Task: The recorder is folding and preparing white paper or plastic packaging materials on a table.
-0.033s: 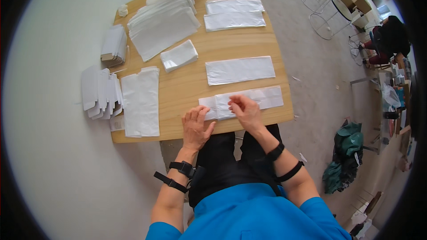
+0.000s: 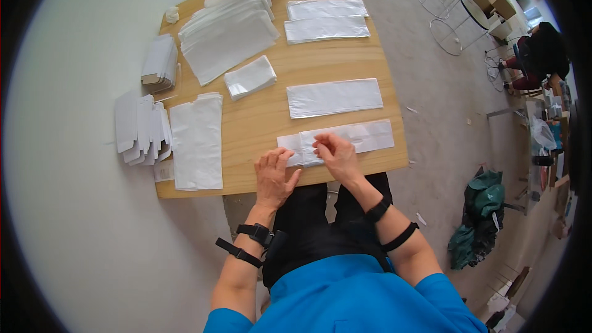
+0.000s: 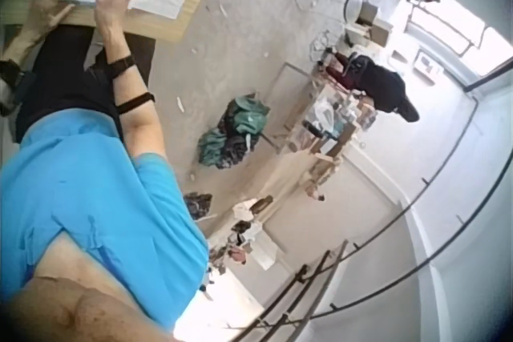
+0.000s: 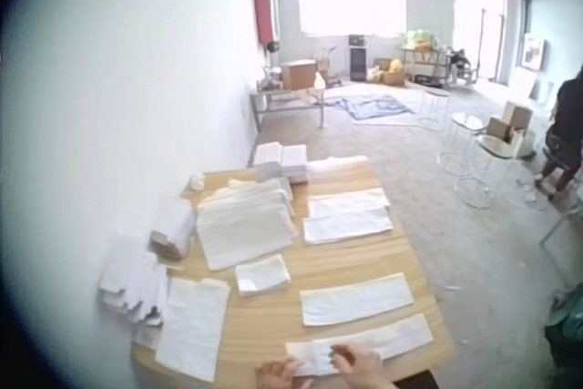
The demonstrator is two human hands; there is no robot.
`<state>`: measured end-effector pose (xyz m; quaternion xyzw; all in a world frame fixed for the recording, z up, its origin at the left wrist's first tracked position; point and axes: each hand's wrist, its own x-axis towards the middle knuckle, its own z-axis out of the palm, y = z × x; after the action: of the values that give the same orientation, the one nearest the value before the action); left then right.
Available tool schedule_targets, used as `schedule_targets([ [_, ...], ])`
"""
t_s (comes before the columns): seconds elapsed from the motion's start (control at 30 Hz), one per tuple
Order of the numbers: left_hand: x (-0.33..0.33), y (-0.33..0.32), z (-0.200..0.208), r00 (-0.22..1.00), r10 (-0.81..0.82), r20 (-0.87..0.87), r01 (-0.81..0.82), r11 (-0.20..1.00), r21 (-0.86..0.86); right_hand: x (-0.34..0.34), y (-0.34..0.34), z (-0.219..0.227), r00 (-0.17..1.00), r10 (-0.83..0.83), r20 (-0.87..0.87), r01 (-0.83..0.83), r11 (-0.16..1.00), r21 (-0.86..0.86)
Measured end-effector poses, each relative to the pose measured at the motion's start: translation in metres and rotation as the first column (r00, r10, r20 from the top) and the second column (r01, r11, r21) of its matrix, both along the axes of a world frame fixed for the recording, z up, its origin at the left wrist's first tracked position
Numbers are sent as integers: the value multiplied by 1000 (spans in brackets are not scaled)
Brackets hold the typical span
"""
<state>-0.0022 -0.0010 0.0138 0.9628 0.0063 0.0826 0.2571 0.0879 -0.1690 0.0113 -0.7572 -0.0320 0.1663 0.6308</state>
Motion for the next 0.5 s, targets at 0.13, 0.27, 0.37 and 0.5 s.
schedule_targets([
  [0.13, 1, -6, -6, 999, 9, 33, -10, 1000, 21, -6, 16, -29, 993, -8, -116, 7, 1000, -12],
  [0.27, 1, -6, -16, 999, 8, 49, -9, 999, 32, -7, 18, -33, 995, -13, -100, 5, 996, -83],
  [0.37, 2, -6, -21, 998, 6, 61, -9, 999, 45, -7, 19, -29, 994, -16, -107, 4, 993, -114],
  [0.5, 2, -7, -26, 994, 48, 101, -45, 999, -30, -8, 19, -29, 993, -27, -115, 13, 992, -122],
])
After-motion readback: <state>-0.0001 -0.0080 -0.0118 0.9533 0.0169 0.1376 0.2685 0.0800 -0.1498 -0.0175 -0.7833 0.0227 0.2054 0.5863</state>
